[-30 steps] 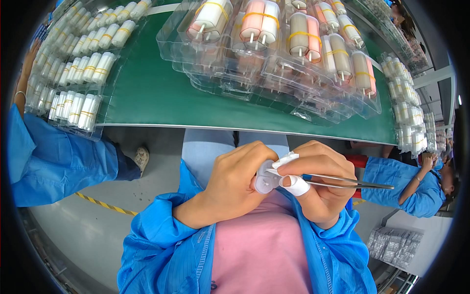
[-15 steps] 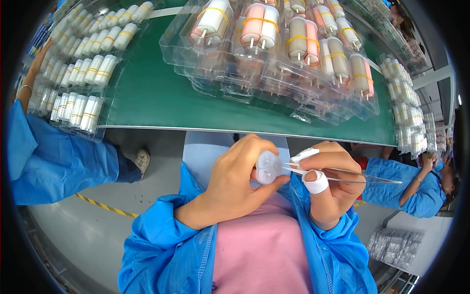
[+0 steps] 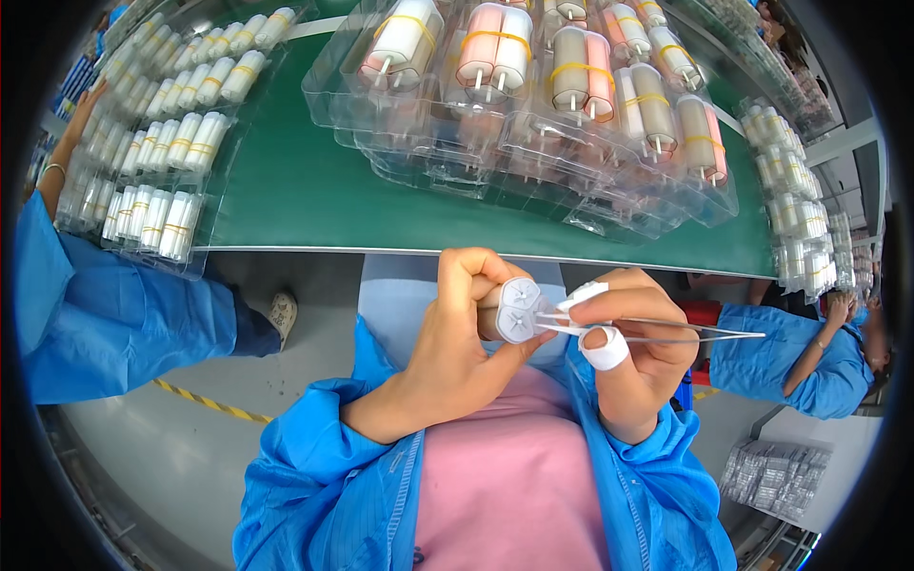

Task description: The person is seen assembling electronic components into a plastic casing using tweezers and hands at a production line.

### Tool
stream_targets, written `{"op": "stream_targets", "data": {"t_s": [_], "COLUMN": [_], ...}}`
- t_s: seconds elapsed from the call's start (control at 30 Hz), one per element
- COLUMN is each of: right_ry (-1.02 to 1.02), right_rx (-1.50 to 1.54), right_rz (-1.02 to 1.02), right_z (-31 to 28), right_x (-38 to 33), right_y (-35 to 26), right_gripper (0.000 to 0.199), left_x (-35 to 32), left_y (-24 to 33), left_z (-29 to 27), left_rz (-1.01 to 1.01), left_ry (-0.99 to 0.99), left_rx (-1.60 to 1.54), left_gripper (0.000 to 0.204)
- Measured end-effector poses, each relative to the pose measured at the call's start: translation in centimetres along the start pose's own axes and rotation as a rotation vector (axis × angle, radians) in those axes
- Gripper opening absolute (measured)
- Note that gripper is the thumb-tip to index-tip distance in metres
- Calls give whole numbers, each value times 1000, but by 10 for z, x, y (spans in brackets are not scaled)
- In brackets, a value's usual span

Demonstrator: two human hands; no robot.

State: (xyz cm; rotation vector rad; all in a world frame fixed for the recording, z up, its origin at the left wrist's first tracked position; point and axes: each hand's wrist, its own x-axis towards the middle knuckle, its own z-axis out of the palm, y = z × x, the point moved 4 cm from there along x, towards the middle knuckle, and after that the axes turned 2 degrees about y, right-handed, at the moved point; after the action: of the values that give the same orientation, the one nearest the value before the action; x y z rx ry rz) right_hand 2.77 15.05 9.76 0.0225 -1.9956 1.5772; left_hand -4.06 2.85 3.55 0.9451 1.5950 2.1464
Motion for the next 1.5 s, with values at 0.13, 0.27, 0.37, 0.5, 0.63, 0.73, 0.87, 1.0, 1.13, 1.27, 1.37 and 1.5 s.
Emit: {"op": "stream_targets", "data": {"t_s": [0.13,0.27,0.37,0.5,0.63,0.73,0.87,1.0,1.13,1.27,1.37,1.5], "right_ry": [-84,-90,-95,-97,-96,-86,-89,-93,-88,-93,-87,-91], "right_rx": [-13,-43,-57,-71,-87,-96,-95,-77,-73,-74,-88,-122], "right_rz": [-38,-26,-35,-40,-27,-31,-50,-83,-92,-98,-74,-47], "right_z": [3,5,5,6,7,8,9,8,7,6,8,9], "right_x": [1,1,2,2,2,2,2,2,1,2,3,4], "right_y": [-2,0,0,0,0,0,1,3,5,4,3,0], "right_gripper": [18,18,18,17,16,15,13,13,13,13,13,14], "left_x": [0,1,0,1,1,2,1,1,1,0,0,1], "left_y": [4,7,4,7,8,8,7,8,6,4,4,5], "left_z": [0,-2,-4,-2,-1,-2,-2,-2,-1,-4,-5,-7], "left_rz": [-93,12,62,68,76,83,83,79,81,105,106,89], "left_ry": [-22,-8,-33,24,58,57,59,49,54,-12,-12,-21], "left_rx": [56,226,288,279,274,288,296,284,280,340,352,354], "left_gripper": [47,42,40,42,45,45,45,45,45,38,38,38]}}
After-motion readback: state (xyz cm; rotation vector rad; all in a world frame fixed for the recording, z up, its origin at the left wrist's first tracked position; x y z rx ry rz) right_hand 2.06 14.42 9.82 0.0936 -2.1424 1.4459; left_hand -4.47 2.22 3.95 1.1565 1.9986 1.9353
